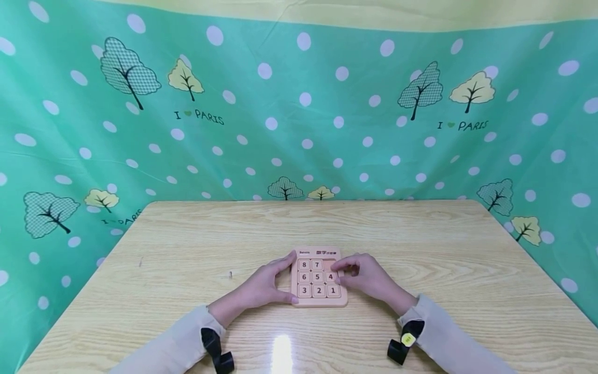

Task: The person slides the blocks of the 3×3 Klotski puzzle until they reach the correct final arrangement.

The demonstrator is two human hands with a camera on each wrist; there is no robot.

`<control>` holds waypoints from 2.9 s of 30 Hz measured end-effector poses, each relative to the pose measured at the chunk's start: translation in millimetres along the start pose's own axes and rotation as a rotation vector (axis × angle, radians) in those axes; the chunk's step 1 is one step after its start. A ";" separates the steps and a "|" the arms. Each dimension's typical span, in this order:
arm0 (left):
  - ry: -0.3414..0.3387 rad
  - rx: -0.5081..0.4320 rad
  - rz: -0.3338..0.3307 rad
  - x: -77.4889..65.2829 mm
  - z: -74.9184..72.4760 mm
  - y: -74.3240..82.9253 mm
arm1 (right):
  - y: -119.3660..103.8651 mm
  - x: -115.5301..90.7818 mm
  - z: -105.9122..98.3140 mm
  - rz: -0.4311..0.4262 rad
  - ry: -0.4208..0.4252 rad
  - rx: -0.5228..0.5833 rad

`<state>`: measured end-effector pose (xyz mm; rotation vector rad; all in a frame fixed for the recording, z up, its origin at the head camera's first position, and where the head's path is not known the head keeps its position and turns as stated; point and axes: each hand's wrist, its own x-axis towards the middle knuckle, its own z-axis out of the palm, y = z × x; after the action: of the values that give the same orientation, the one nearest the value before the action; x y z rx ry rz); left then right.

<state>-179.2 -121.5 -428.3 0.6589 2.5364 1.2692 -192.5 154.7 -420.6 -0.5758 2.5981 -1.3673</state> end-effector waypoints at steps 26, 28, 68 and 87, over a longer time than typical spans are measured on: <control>0.005 -0.020 0.010 -0.1 0.0 -0.2 | 0.9 14.3 4.7 0.053 0.124 -0.056; 0.008 -0.025 0.015 -0.2 0.0 -0.4 | 1.7 15.3 4.8 0.059 0.128 -0.055; -0.005 -0.027 0.017 -0.9 0.0 1.4 | -3.5 -12.6 5.8 0.005 0.030 0.042; 0.000 -0.011 0.012 -2.4 0.1 1.5 | -5.0 -24.5 7.5 0.021 -0.030 0.065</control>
<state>-176.6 -121.8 -427.1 0.6733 2.5272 1.2857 -166.4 156.2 -422.0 -0.5533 2.5186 -1.4203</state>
